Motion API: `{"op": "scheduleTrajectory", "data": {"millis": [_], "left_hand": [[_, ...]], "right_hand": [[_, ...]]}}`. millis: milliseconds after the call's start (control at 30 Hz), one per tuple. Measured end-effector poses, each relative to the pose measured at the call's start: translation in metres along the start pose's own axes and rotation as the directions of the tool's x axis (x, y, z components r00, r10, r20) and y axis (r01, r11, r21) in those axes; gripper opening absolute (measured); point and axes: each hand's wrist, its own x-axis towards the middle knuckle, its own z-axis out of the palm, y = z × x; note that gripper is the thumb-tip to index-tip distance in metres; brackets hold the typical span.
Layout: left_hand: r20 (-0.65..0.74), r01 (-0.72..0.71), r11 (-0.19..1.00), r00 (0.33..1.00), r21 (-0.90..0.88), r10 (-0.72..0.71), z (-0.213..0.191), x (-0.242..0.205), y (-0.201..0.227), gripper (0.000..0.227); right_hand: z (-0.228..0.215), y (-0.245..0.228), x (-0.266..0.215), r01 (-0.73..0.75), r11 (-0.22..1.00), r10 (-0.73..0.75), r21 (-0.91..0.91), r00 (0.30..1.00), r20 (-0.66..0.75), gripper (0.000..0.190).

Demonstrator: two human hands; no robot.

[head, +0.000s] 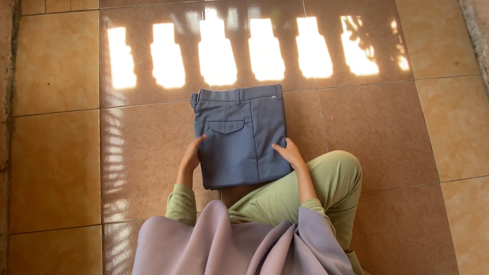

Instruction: Folding grey pants into a neat rectangular shape while sitting on the floor.

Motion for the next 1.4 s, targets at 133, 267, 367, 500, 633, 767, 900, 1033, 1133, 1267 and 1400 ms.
{"op": "scheduleTrajectory", "data": {"millis": [133,267,367,500,633,767,900,1033,1133,1267,1400], "left_hand": [[-0.046,-0.07,0.996,0.996,0.061,0.073,-0.002,0.043,0.003,0.081],[-0.193,-0.164,0.965,0.96,0.204,0.204,-0.012,0.084,-0.031,0.054],[-0.23,-0.221,0.965,0.941,0.138,0.248,-0.021,0.106,-0.059,0.045],[-0.182,-0.274,0.962,0.945,0.011,0.271,-0.041,0.123,-0.076,0.044],[-0.142,-0.277,0.959,0.949,0.06,0.283,-0.047,0.086,-0.064,0.039],[-0.206,-0.346,0.938,0.916,0.031,0.345,-0.062,0.111,-0.083,0.03],[-0.253,-0.347,0.937,0.905,0.03,0.343,-0.055,0.123,-0.087,0.031],[-0.303,-0.387,0.873,0.829,0.297,0.47,-0.017,0.065,-0.05,0.069],[-0.169,-0.501,0.421,0.473,0.756,0.865,0.02,0.015,-0.024,0.083],[0.205,-0.51,0.098,0.505,0.855,0.838,0.064,-0.005,-0.04,0.089],[0.343,-0.396,-0.056,0.705,0.916,0.62,0.088,0.024,-0.093,0.083]], "right_hand": [[0.012,-0.008,0.006,-0.004,0.977,0.027,0.213,0.994,-0.105,0.071],[0.037,0.014,0.038,0.034,0.901,0.127,0.432,0.932,-0.338,0.05],[0.048,0.014,0.036,0.102,0.889,0.123,0.447,0.886,-0.448,0.045],[0.04,0.003,0.024,0.207,0.9,0.0,0.384,0.879,-0.476,0.045],[0.029,-0.009,0.01,0.271,0.925,-0.113,0.268,0.866,-0.487,0.042],[0.028,-0.001,0.023,0.343,0.927,-0.212,0.149,0.81,-0.547,0.032],[0.031,0.026,0.05,0.362,0.911,-0.189,0.195,0.789,-0.585,0.027],[0.033,-0.001,0.023,0.383,0.918,-0.245,0.103,0.752,-0.612,0.029],[0.044,-0.014,0.013,0.515,0.794,-0.589,-0.322,0.522,-0.617,0.048],[0.067,-0.04,-0.004,0.44,0.546,-0.785,-0.713,0.565,-0.253,0.065],[0.086,-0.035,-0.002,0.381,0.612,-0.539,-0.693,0.842,-0.013,0.07]]}}
